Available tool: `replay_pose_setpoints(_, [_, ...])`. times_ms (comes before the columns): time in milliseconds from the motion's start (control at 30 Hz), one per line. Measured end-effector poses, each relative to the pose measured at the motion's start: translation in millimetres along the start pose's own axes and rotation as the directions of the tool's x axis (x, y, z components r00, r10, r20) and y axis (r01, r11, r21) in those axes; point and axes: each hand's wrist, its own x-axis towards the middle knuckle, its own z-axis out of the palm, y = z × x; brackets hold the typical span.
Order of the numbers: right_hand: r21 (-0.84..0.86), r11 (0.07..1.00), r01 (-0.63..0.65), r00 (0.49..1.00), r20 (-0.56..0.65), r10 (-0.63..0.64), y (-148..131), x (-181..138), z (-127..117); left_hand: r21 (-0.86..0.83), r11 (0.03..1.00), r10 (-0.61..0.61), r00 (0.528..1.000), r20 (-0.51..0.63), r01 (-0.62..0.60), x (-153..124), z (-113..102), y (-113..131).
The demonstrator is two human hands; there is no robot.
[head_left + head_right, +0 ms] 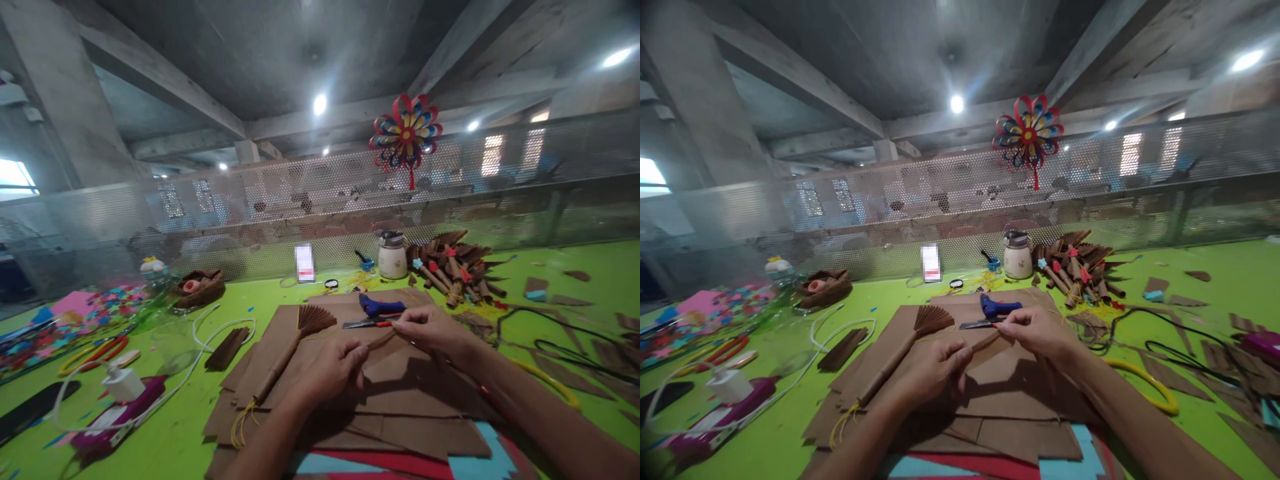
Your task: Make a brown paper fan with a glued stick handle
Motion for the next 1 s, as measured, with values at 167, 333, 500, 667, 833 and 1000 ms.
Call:
replay_pose_setpoints(167, [0.253, 0.967, -0.017, 0.999, -0.029, 0.025, -6.1, -5.5, 1.2, -0.38, 0.925, 0.044, 0.993, 0.11, 0.001, 1.2, 1.3, -4.1])
replay_pose_setpoints(333, [0.133, 0.991, 0.032, 0.963, 0.262, -0.066, -6.2, -15.5, 11.0, -0.61, 0.778, 0.061, 0.95, 0.307, 0.148, -1.4, 5.5, -4.7])
replay_pose_setpoints(500, [0.054, 0.98, 0.191, 0.896, 0.398, -0.197, -11.2, -20.9, 17.0, -0.602, 0.776, 0.118, 0.894, 0.433, 0.189, -5.4, 10.6, -1.7])
replay_pose_setpoints(667, [0.067, 0.975, 0.214, 0.914, 0.338, -0.224, -23.0, -22.5, 20.6, -0.536, 0.832, 0.108, 0.903, 0.415, 0.147, -9.0, 17.0, 2.0])
replay_pose_setpoints(833, [-0.063, 0.974, 0.215, 0.906, 0.386, -0.175, -23.7, -19.4, 21.7, -0.626, 0.779, 0.0, 1.0, 0.027, 0.017, 1.2, 12.0, -3.0])
replay_pose_setpoints(1000, [-0.527, 0.799, 0.291, 0.9, 0.434, -0.042, -10.4, -12.5, 27.0, -0.398, 0.905, 0.037, 0.959, -0.282, -0.152, 6.1, 6.3, 3.3])
